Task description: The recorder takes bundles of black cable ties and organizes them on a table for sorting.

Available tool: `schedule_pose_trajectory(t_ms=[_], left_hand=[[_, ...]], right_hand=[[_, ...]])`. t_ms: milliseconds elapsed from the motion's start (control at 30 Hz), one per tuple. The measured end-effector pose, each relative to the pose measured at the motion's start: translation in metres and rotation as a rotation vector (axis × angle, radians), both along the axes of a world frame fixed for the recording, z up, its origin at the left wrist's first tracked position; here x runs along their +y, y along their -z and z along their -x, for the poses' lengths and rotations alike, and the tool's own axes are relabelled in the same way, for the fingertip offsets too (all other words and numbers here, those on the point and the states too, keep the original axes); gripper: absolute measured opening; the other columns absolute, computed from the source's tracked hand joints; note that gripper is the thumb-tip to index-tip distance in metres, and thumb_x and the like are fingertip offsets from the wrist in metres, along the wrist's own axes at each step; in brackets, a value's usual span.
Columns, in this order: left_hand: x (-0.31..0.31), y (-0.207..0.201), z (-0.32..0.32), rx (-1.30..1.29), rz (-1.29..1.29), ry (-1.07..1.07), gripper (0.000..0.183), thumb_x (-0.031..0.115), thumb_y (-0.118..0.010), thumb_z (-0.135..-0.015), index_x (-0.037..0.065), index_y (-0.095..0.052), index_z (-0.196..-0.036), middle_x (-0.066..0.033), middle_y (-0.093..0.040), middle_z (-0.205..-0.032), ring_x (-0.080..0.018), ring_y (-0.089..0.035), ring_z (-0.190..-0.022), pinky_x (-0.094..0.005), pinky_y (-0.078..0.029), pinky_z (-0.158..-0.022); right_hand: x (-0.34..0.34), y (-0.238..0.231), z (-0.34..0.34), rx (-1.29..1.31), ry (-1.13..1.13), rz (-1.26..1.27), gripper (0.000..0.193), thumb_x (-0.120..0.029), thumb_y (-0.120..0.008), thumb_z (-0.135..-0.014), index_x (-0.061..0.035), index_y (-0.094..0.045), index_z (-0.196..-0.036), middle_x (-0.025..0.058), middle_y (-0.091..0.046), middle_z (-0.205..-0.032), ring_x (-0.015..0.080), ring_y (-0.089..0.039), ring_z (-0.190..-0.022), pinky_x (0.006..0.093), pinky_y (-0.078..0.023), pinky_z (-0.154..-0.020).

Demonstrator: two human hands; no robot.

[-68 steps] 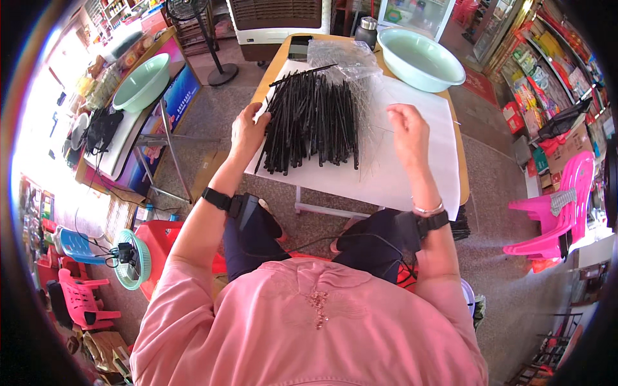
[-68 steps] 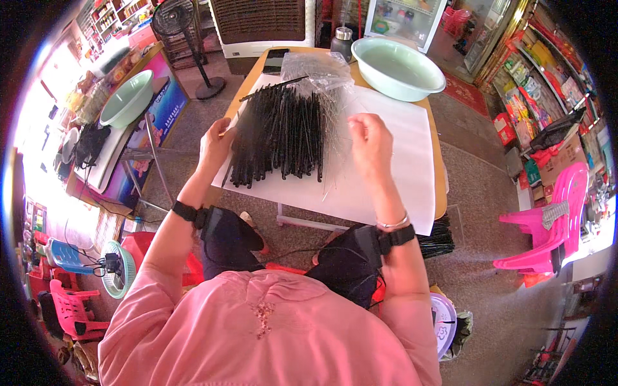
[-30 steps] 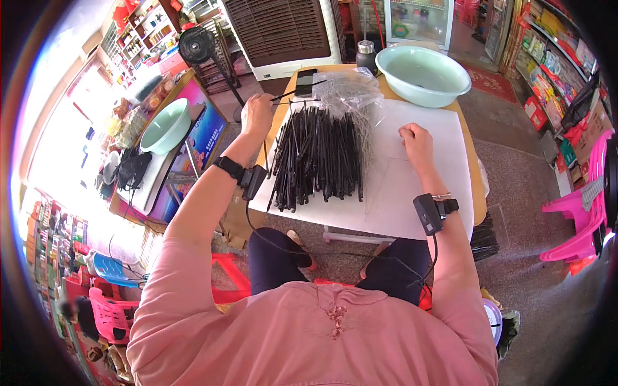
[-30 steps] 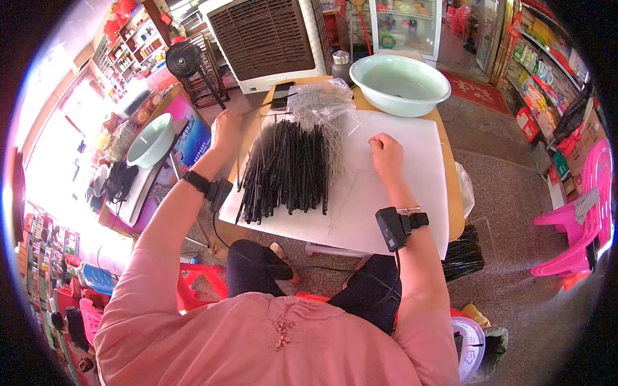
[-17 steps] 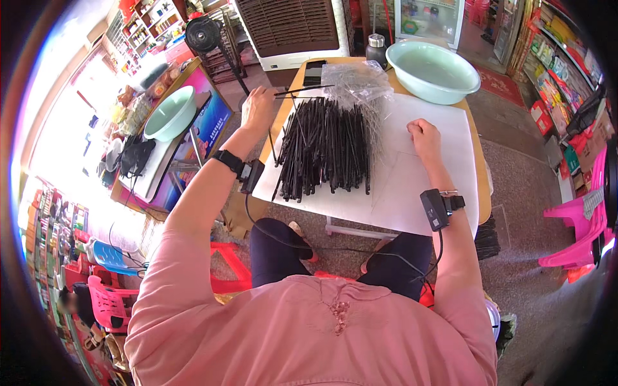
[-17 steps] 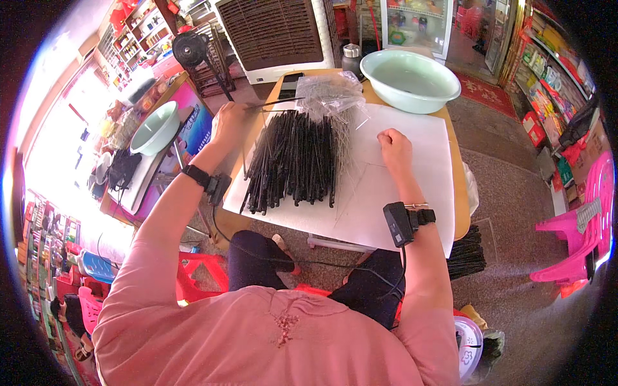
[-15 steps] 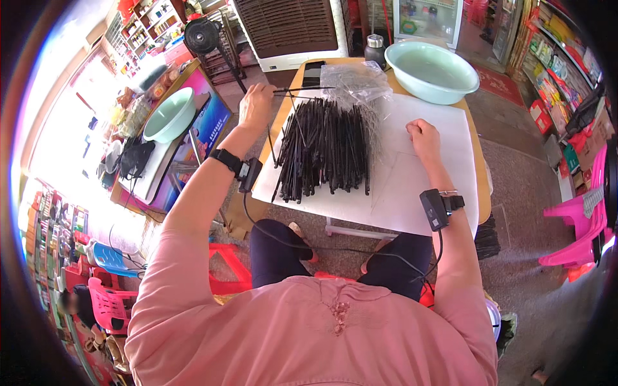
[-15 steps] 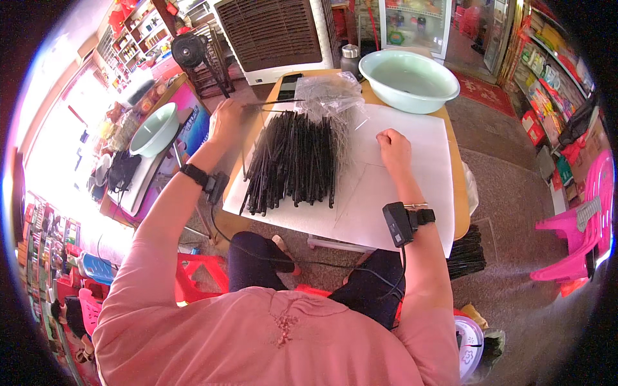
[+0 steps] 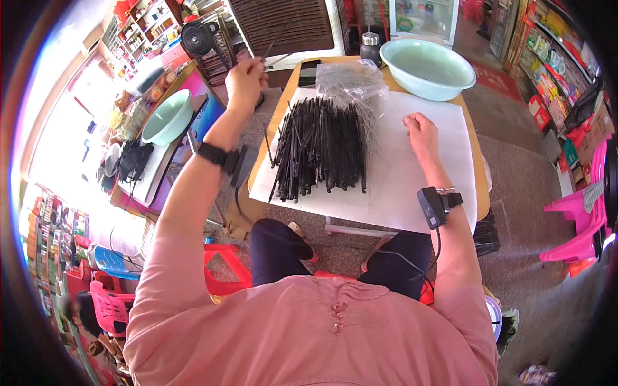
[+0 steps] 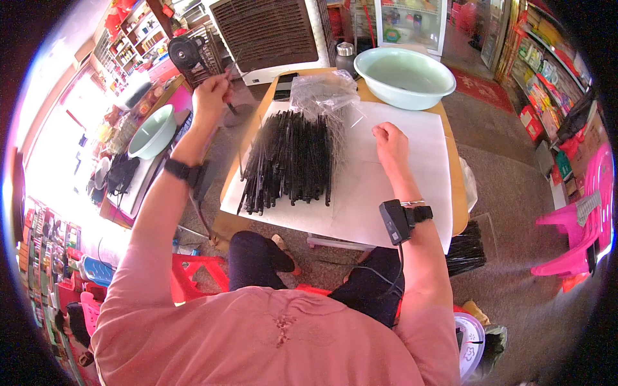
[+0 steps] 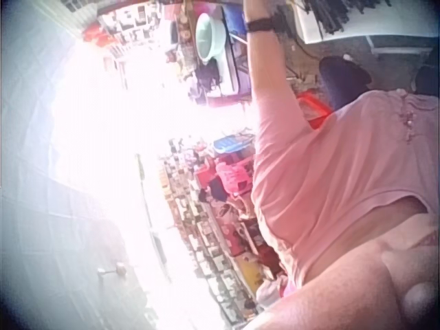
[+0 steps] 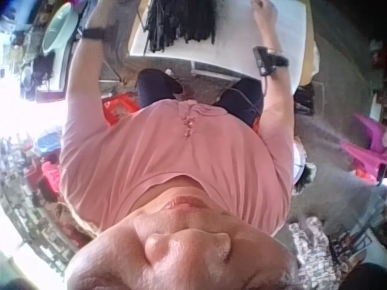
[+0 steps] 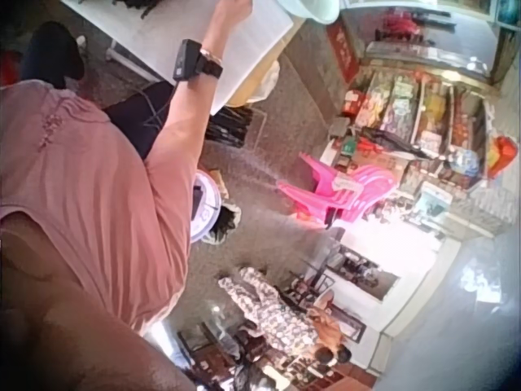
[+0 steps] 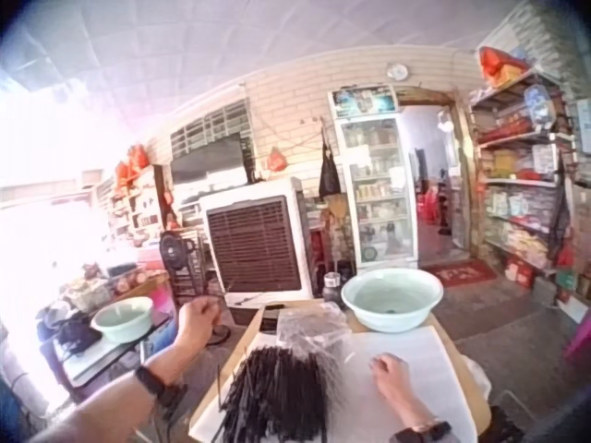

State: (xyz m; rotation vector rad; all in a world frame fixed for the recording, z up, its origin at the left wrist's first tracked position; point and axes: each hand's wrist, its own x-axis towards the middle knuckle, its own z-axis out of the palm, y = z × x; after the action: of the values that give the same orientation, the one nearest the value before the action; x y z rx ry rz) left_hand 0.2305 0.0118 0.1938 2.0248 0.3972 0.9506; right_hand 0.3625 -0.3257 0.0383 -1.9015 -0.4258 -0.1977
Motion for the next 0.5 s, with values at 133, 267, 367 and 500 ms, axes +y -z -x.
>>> schedule_pose_trajectory(t_ms=[133,267,367,500], left_hand=[[-0.09,0.031,0.042,0.045,0.462,0.334,0.023,0.01,-0.055,-0.092,-0.007,-0.057,-0.107,-0.0096,-0.062,-0.086,-0.0162,-0.063,-0.072,-0.0267,-0.055,-0.065],[-0.161,0.062,0.058,0.099,0.608,0.442,0.025,0.006,-0.053,-0.091,-0.009,-0.056,-0.11,-0.0117,-0.062,-0.089,-0.0166,-0.063,-0.073,-0.0264,-0.055,-0.063],[-0.184,0.088,0.057,0.156,0.555,0.436,0.024,0.006,-0.053,-0.09,-0.008,-0.057,-0.109,-0.0103,-0.063,-0.085,-0.0142,-0.063,-0.068,-0.0249,-0.054,-0.059],[-0.197,0.104,0.053,0.242,0.561,0.479,0.022,0.006,-0.056,-0.088,-0.006,-0.059,-0.106,-0.0083,-0.063,-0.08,-0.0123,-0.063,-0.064,-0.0236,-0.053,-0.056]], right_hand=[[0.002,-0.029,0.029,-0.082,-0.272,-0.146,0.022,-0.024,-0.06,-0.086,-0.0043,-0.065,-0.096,0.0054,-0.065,-0.081,0.0123,-0.057,-0.068,0.0271,-0.046,-0.065],[0.003,-0.048,0.051,0.23,-0.671,-0.272,0.026,-0.024,-0.059,-0.087,-0.0047,-0.061,-0.105,0.0036,-0.062,-0.092,0.0079,-0.054,-0.069,0.0243,-0.045,-0.065],[0.002,-0.06,0.061,0.335,-0.885,-0.475,0.03,-0.021,-0.053,-0.09,0.0002,-0.056,-0.111,0.0063,-0.059,-0.089,0.01,-0.053,-0.067,0.0231,-0.044,-0.065],[0.002,-0.052,0.061,0.389,-0.796,-0.398,0.023,-0.021,-0.052,-0.09,-0.0015,-0.057,-0.101,0.0027,-0.058,-0.078,0.0097,-0.052,-0.063,0.0231,-0.044,-0.06]])
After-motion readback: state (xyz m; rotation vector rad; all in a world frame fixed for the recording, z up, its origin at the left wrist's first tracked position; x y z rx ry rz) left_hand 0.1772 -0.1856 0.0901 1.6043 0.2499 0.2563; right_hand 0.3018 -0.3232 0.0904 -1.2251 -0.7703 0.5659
